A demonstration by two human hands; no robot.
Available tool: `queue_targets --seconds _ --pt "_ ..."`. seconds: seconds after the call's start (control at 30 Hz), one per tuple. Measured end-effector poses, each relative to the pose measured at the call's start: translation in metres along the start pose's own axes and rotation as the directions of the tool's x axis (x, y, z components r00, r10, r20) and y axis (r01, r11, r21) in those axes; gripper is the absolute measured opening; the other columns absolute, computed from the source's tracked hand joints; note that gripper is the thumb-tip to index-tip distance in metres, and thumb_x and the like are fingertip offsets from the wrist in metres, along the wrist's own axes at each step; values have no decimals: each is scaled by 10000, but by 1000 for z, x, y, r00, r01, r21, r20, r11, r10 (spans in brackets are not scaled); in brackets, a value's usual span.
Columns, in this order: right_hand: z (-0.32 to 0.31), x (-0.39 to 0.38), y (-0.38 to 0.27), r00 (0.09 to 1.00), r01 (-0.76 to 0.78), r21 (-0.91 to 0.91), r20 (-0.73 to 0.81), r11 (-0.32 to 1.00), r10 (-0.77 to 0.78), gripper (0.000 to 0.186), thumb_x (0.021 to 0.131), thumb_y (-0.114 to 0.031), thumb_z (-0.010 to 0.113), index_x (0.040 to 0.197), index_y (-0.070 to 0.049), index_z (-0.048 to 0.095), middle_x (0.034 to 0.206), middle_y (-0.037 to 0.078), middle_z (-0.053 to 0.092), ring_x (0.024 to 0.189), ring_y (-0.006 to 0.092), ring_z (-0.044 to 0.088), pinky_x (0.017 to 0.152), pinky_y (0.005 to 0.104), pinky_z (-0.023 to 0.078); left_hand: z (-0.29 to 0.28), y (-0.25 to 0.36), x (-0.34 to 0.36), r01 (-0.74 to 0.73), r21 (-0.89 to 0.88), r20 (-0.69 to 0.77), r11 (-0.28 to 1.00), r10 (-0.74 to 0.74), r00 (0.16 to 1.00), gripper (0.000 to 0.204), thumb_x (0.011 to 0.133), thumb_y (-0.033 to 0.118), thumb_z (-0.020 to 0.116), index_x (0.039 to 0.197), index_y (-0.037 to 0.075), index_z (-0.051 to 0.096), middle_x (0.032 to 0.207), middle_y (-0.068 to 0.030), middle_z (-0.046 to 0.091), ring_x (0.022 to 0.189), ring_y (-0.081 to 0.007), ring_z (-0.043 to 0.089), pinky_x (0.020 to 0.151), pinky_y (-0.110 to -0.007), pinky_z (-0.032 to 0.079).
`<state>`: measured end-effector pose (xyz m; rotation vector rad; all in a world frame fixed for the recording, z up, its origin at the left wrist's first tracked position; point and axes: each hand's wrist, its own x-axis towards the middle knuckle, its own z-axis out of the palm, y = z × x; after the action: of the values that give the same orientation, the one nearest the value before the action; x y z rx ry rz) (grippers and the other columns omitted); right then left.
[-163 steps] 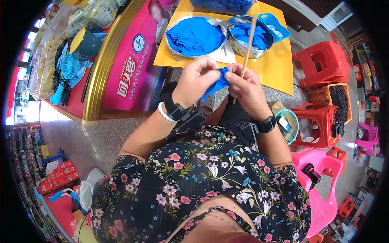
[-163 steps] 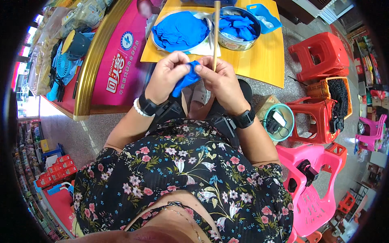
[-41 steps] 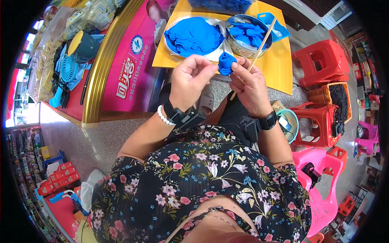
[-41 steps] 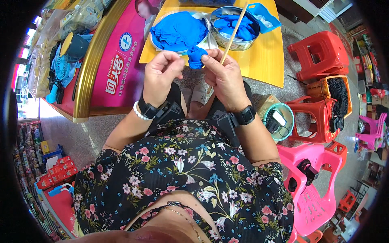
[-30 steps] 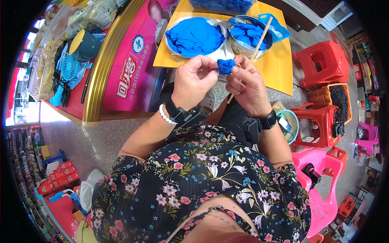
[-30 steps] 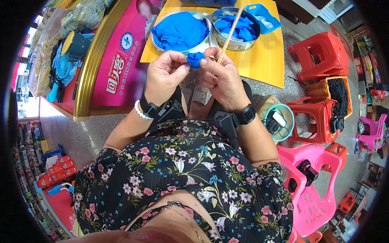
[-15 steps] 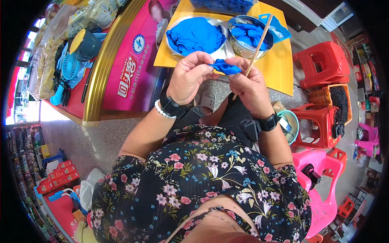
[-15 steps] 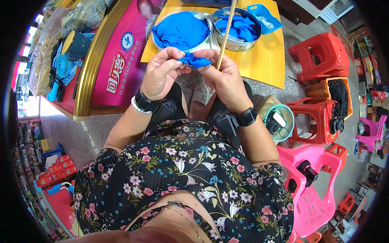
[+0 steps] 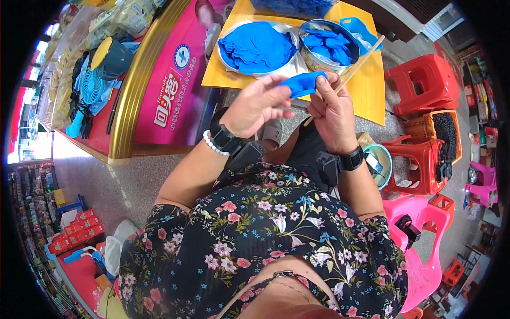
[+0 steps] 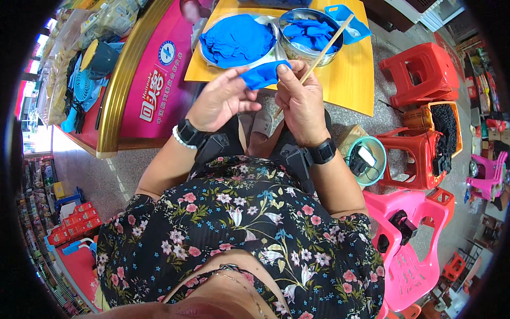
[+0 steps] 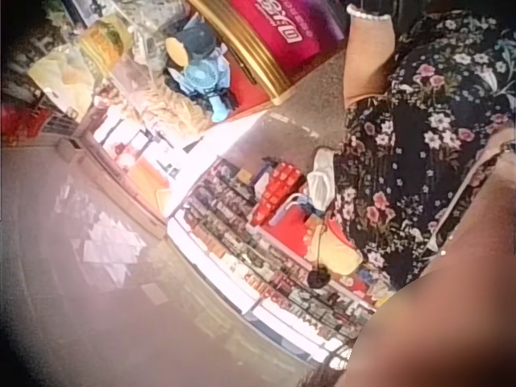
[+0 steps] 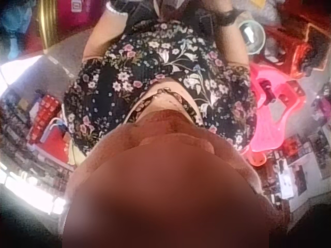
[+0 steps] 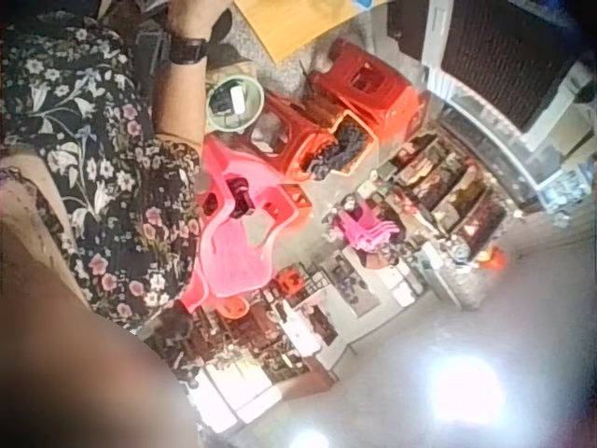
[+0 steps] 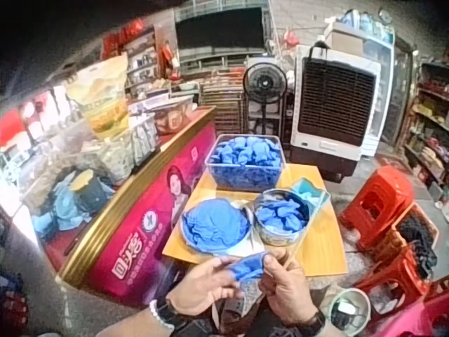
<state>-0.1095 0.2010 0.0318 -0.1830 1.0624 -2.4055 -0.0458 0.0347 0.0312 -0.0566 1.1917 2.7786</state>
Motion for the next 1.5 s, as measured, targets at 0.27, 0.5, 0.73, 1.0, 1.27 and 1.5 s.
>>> queue_targets --seconds 0.27,0.5,0.73,1.0,1.27,1.5 --pt "-5 -6 20 999 21 -267 54 964 -7 167 817 -62 675 878 -107 526 710 -55 535 514 15 400 446 185 297 -7 -8 10 -2 -116 -172 993 -19 985 75 886 150 602 930 89 595 821 0 591 767 -108 566 744 -306 493" --pt "-1 -7 5 994 -35 -412 84 910 76 206 811 -76 678 984 -82 568 750 -41 568 581 -9 424 484 162 308 1 -6 2 -63 -127 -231 990 32 972 79 898 138 570 936 86 614 826 4 586 774 -104 553 724 -261 464" --pt "7 -1 0 993 116 -517 85 848 -83 121 876 -86 629 962 -5 606 841 -19 603 707 30 521 619 177 424 9 -15 3 -349 656 -61 670 507 860 84 811 29 630 852 -43 614 815 -26 616 756 -72 566 707 -223 452" --pt "-4 -6 10 981 -14 -294 182 956 71 97 904 -141 593 959 -70 554 710 -62 479 516 8 349 451 174 253 8 -10 7 -235 824 -125 516 569 813 48 800 28 547 819 8 585 700 -44 625 648 -89 591 589 -247 469" --pt "-3 -5 15 991 22 -422 127 906 35 103 905 -159 597 950 -72 567 704 -70 494 511 2 360 443 169 265 -15 -6 10 -63 183 28 981 59 998 107 850 25 478 902 51 568 962 -40 578 866 -165 575 842 -288 440" --pt "-12 -1 13 996 35 -372 93 928 0 101 885 -132 626 942 -54 596 775 -42 584 562 -6 423 475 161 312 -3 7 3 111 -86 6 990 -111 994 191 924 127 452 1070 29 525 1065 -72 587 902 -165 604 826 -344 503"
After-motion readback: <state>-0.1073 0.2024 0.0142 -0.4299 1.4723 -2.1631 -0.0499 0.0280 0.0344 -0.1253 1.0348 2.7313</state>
